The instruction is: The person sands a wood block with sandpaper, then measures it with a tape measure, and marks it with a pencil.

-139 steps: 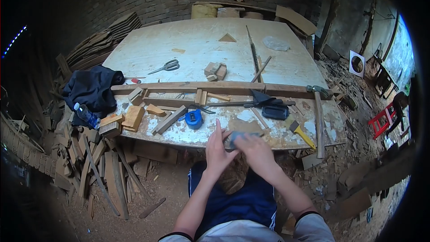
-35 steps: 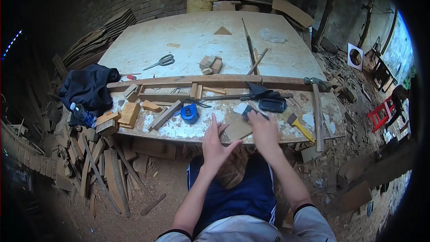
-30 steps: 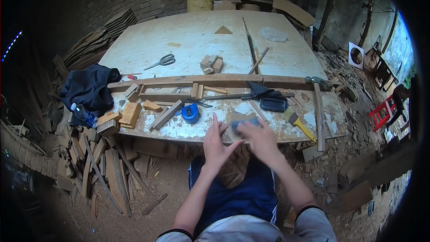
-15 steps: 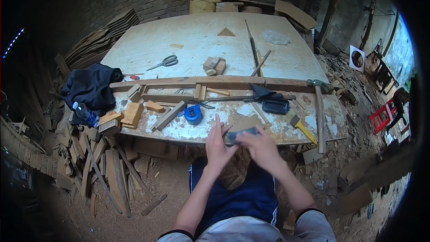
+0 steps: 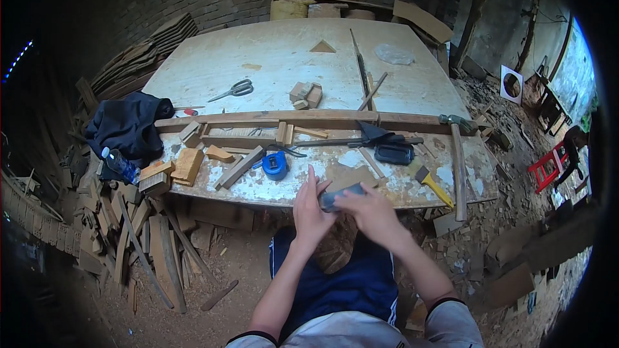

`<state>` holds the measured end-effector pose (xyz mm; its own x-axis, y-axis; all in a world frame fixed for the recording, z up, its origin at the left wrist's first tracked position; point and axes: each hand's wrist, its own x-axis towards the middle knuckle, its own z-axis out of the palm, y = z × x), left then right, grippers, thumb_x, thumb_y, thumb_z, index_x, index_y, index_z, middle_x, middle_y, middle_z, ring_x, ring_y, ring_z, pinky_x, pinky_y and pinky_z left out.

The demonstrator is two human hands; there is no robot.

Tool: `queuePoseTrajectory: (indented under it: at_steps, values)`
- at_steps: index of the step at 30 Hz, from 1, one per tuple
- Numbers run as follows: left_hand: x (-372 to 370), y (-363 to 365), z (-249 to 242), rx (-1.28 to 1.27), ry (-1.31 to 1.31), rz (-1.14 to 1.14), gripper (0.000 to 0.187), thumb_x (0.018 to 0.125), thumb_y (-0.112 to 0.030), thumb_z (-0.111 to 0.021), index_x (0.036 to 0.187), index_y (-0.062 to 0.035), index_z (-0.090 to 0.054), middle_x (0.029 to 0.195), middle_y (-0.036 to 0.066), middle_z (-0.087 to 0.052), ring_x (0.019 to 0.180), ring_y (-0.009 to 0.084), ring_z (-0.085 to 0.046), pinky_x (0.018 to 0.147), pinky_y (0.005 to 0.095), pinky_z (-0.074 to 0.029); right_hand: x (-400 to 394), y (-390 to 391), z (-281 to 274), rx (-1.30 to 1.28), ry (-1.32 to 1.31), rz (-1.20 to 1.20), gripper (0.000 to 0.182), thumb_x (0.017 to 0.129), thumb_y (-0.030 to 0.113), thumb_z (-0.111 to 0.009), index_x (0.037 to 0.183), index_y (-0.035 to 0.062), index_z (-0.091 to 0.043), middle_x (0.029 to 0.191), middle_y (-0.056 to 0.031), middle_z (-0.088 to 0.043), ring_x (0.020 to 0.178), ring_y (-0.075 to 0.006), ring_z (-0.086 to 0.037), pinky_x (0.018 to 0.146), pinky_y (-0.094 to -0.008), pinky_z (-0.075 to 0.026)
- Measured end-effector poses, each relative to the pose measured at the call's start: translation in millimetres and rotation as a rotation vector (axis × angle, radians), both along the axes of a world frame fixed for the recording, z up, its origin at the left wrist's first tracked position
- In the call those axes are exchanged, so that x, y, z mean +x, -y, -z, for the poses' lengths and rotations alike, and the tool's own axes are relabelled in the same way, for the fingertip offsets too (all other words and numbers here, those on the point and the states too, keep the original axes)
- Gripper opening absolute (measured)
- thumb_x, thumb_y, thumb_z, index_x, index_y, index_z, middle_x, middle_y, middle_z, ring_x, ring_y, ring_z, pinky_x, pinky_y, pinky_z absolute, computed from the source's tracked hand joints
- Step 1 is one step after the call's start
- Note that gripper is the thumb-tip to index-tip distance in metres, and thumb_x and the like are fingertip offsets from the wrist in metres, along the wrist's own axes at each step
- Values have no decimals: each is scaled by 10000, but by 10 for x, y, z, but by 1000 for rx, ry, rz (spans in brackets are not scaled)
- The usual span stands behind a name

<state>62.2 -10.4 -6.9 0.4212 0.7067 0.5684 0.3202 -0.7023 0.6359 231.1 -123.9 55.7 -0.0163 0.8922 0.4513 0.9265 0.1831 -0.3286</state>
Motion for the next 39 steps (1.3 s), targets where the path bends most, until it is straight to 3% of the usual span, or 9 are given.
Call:
queuePoseTrajectory:
  at_steps: [10,17,18,22,26,30,33,34,39]
  values:
    - [7,38,-41,-3,-12,-10,1430,719,-331,-1074,1803,12,-207,1278,131,-844,1347,374,-692,1181,504,-496,251,-73,-18,37,-13,121,310,994,98,-658,1264,108,-811,1287,-142,-828,1158,-346,-810,913,-512,-664]
    - [-11,49,-94,-5,-4,6,1424,720,-326,-1063,1800,27,-204,1305,119,-820,1336,384,-674,1162,501,-507,130,-4,-251,-327,-38,122,355,976,66,-654,1311,90,-771,1327,-137,-818,1269,-329,-785,973,-462,-675]
    - [-9,62,-75,-3,-1,3,1430,717,-340,-1069,1800,22,-209,1294,121,-829,1338,378,-681,1164,497,-505,292,-62,117,11,43,195,314,983,76,-655,1270,88,-779,1285,-129,-830,1237,-321,-799,980,-463,-676]
    - [-5,18,8,10,-1,-6,1434,712,-356,-1078,1800,13,-220,1279,127,-844,1340,367,-696,1169,489,-502,-55,52,122,-22,68,-81,275,997,83,-657,1238,60,-788,1249,-150,-835,1234,-351,-796,968,-489,-672]
    - [5,47,-68,9,-13,-24,1417,717,-329,-1072,1799,14,-224,1290,127,-843,1335,367,-698,1173,491,-502,293,-104,106,17,-82,184,286,991,59,-647,1238,70,-792,1188,-166,-838,1234,-325,-799,962,-483,-676]
    - [2,8,8,12,-7,-15,1400,725,-313,-1064,1799,14,-226,1292,123,-844,1329,365,-703,1173,492,-502,-97,29,149,19,-53,-106,277,993,52,-642,1215,34,-808,1215,-162,-836,1251,-336,-785,990,-484,-667]
    - [3,52,-36,4,-2,-16,1396,730,-312,-1061,1797,21,-224,1291,118,-837,1327,370,-694,1169,495,-503,141,-30,-162,-244,-168,199,305,985,54,-655,1240,58,-821,1282,-161,-827,1303,-310,-769,1031,-474,-658]
    - [-3,56,-46,5,-8,-14,1396,731,-307,-1059,1795,29,-220,1292,115,-831,1328,376,-683,1166,497,-503,183,-66,36,20,-85,234,308,989,35,-634,1233,62,-818,1265,-163,-830,1278,-311,-780,1033,-473,-654]
    - [-5,8,0,31,-18,-8,1413,724,-330,-1062,1791,46,-214,1283,116,-825,1328,383,-674,1156,502,-507,17,14,60,-92,-103,4,305,992,43,-637,1237,54,-819,1322,-170,-814,1293,-348,-767,1033,-506,-647]
